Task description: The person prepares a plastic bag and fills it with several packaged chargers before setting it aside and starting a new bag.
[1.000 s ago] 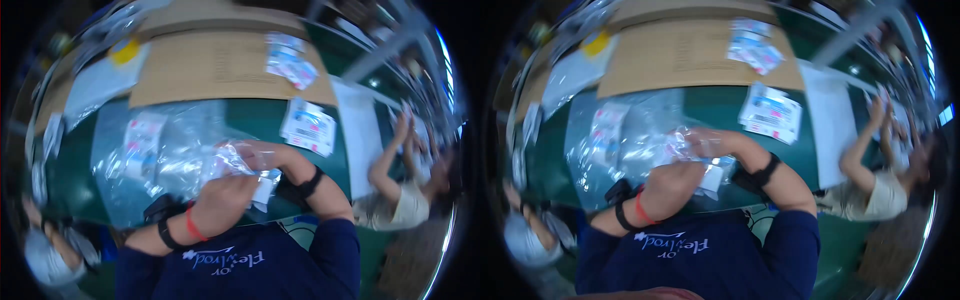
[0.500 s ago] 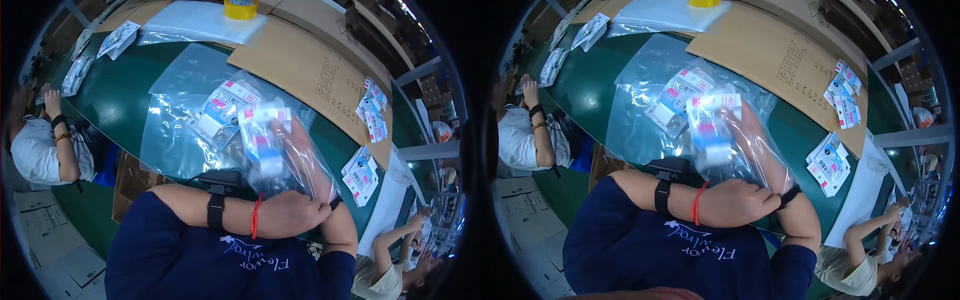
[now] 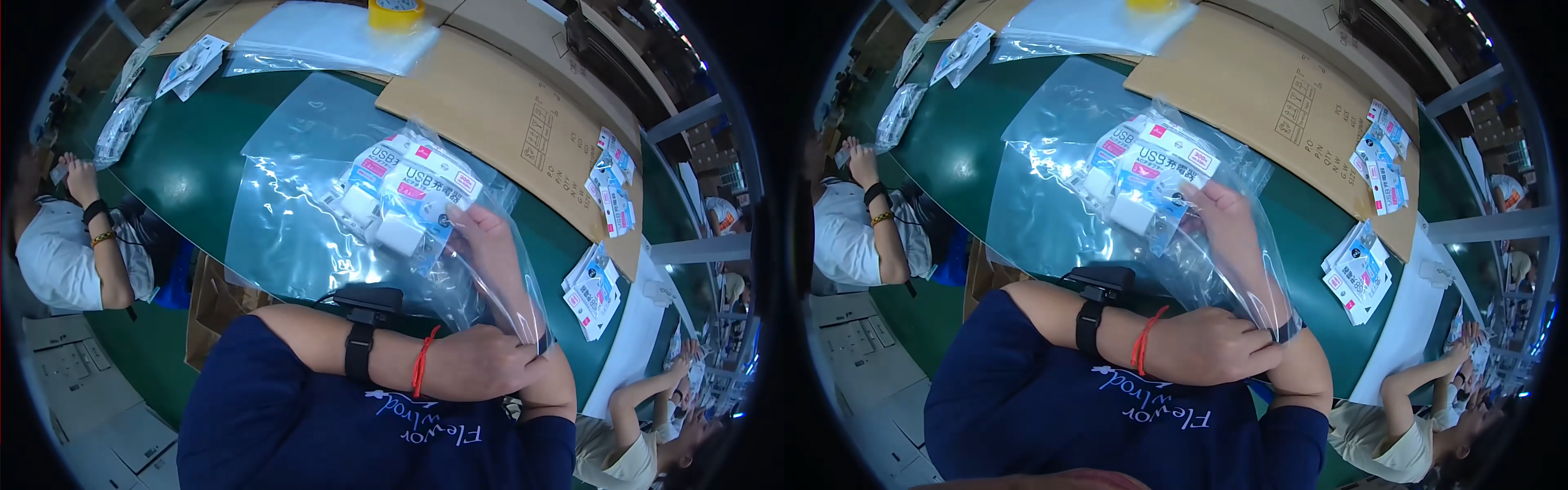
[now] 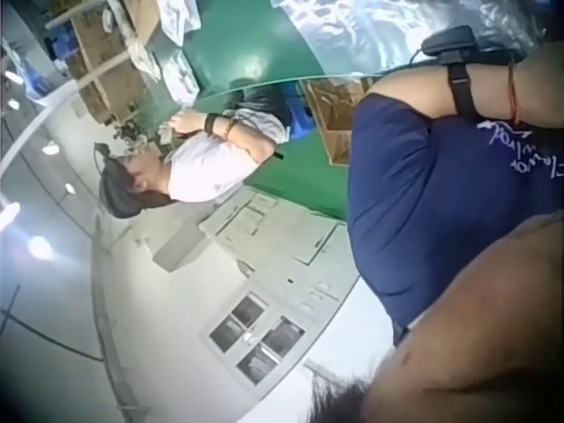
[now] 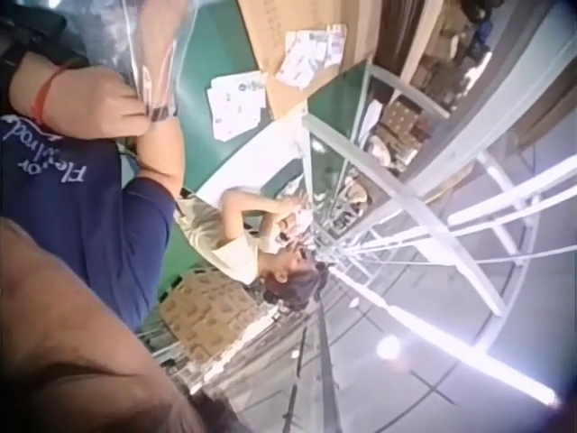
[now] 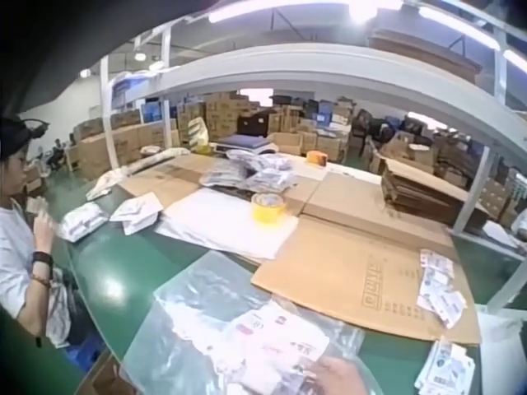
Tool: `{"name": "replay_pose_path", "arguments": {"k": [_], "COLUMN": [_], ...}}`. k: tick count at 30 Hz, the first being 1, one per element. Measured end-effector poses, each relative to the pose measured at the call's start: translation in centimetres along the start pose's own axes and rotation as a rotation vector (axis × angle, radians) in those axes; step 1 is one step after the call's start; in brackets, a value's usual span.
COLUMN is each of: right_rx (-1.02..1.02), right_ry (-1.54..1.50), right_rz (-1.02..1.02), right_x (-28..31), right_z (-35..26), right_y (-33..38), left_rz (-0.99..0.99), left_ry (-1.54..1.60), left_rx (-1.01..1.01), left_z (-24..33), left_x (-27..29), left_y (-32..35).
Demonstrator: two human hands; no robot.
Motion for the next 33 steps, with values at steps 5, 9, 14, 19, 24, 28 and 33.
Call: {"name": "replay_pose_path", "arguments": {"k": [5,9,14,19,24,28,33], "right_rx": [0.102,0.096,0.095,0.433,-0.064,0.581,0.677], "right_ry": [-0.325,-0.345,-0.193,0.374,0.553,0.773,0.903], "right_rz": [0.053,0.092,-0.047,0.084,0.024,0.033,0.123], "right_x": [-1.0,-3.1,-3.2,0.6,2.6,2.7,3.7], "right_z": [-0.5,-0.8,-1.6,-0.7,-0.3,-1.1,-1.1], "right_y": [-0.4,-1.5,-1.0,3.2,4.5,3.1,4.7], "left_rz": [-0.006,-0.029,0.025,0.215,-0.271,-0.328,-0.338], "left_ry": [-0.005,-0.025,0.062,-0.351,-0.681,-0.883,-0.932], "left_rx": [0.006,-0.082,0.012,0.063,0.447,0.444,0.408], "left_z": [0.1,1.4,-0.6,-4.3,-9.3,-11.1,-13.1], "left_x": [-0.3,-1.4,0.7,7.7,8.4,9.8,11.5], "left_y": [0.2,-0.2,1.0,3.5,7.1,7.5,9.2]}}
Point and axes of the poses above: each hand's wrist, its own y-axis away from the middle knuckle, its own x-axis out of the back of the hand, z = x × y, the point moved 5 cm from there along -y, towards the middle knuckle, and after that the axes turned 15 degrees about -x, right-handed, at the moved point
